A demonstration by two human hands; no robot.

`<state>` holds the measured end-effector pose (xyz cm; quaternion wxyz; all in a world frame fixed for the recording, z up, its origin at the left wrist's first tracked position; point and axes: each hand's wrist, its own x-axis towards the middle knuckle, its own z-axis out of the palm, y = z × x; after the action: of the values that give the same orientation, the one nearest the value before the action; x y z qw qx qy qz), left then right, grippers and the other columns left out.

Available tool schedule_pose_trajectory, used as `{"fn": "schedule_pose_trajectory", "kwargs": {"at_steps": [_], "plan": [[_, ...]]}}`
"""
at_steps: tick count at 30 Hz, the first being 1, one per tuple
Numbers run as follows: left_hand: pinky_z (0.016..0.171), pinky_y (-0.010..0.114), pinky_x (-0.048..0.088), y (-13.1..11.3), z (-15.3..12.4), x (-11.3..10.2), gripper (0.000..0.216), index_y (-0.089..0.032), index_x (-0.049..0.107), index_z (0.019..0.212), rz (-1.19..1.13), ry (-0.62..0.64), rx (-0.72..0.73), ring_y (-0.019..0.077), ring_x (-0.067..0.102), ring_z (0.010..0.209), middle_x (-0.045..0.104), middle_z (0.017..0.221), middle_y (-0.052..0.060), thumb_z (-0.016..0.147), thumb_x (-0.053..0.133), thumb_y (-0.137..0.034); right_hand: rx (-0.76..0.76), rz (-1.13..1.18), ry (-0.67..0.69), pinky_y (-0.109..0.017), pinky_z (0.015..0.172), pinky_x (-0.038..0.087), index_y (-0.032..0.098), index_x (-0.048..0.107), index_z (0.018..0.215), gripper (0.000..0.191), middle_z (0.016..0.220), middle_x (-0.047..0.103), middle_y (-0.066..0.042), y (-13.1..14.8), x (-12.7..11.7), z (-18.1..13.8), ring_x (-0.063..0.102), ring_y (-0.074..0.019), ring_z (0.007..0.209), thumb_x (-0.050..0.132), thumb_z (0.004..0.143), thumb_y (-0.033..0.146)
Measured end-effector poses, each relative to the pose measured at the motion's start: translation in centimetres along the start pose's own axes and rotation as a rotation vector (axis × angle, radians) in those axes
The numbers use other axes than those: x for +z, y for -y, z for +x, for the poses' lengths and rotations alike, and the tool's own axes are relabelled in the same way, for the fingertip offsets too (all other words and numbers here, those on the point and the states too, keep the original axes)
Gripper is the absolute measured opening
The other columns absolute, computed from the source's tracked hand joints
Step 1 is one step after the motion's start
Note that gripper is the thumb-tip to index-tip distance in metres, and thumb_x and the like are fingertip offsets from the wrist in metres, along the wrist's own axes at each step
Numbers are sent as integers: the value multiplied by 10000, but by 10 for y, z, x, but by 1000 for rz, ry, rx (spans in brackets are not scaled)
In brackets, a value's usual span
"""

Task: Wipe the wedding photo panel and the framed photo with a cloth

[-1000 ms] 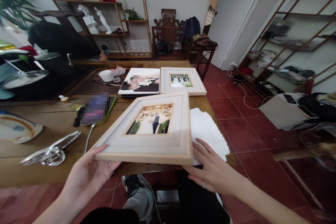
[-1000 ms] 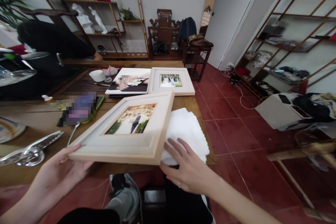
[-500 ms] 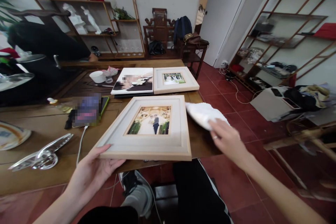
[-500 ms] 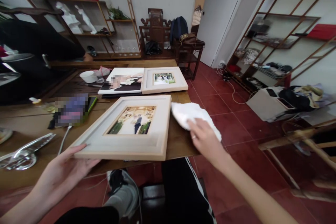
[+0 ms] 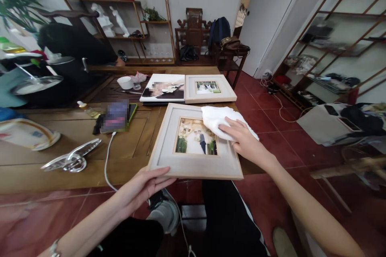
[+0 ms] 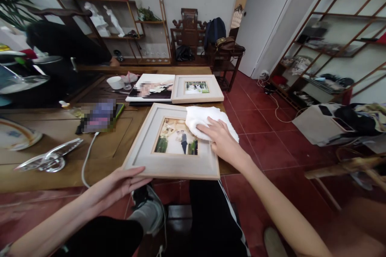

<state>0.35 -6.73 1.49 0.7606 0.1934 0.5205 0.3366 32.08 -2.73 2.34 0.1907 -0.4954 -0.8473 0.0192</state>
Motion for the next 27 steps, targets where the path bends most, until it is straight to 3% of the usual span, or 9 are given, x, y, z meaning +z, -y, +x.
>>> {"fn": "schedule_pose_trajectory", "kwargs": {"at_steps": [3,6,8,10,13,16,20,24,27], "plan": [[919,342,565,-4,1,-10,375,-92,646,1032,317,89,-48,261,706,987,738,1002,144,726,794,-250,54,8,127,-644,1133,198,224,587,1257,751,1433,509,-95,0,3,3,256,-289,1445,376,603,-78],[786,414,585,-19,0,-15,433,-124,653,859,937,107,44,288,727,766,736,780,119,763,701,-543,100,-62,120,-618,1131,219,204,609,1238,679,1512,409,-117,5,11,6,238,-319,1448,436,633,-54],[780,499,558,-31,3,-12,489,-136,645,811,1381,-85,265,334,712,743,710,728,122,796,603,-622,108,-127,78,-612,1125,231,194,617,1231,626,1494,435,-131,9,18,7,258,-339,1437,482,660,-25],[849,571,511,-38,13,-4,490,-114,636,1014,1631,-322,572,396,683,922,705,905,171,843,556,-566,99,-185,37,-615,1118,234,199,639,1200,580,1479,458,-122,12,25,8,270,-349,1430,493,680,-14],[1019,563,419,-41,43,7,583,-44,379,1386,1634,-312,990,403,456,1307,472,1368,283,898,505,-337,78,-226,12,-627,1108,232,213,653,1184,580,1481,462,-92,13,32,11,273,-355,1427,480,682,-20],[1138,566,273,-40,76,13,516,-44,359,1407,1619,-190,1208,363,161,1465,221,1551,258,897,375,-118,60,-229,-3,-629,1109,228,228,643,1207,589,1475,474,-62,12,37,15,287,-352,1421,478,691,-4],[1143,581,281,-38,98,9,488,-89,484,1331,1638,-123,1248,358,28,1481,174,1597,169,863,354,-39,63,-234,-108,-574,1113,277,212,644,1195,565,1442,513,-69,6,36,19,349,-319,1396,445,712,-2],[1118,540,360,-34,98,4,438,-110,548,1264,1616,-95,1202,317,200,1465,333,1541,159,874,358,-48,137,-265,-385,-496,1124,316,149,644,1168,509,1484,455,-100,-3,26,25,316,-289,1417,427,732,3],[1103,526,387,-31,96,4,421,-112,567,1239,1571,-120,1176,298,302,1431,370,1515,182,871,372,-51,126,-316,-429,-552,1160,216,177,659,1139,482,1528,396,-54,-7,22,34,162,-296,1471,415,759,7]]}}
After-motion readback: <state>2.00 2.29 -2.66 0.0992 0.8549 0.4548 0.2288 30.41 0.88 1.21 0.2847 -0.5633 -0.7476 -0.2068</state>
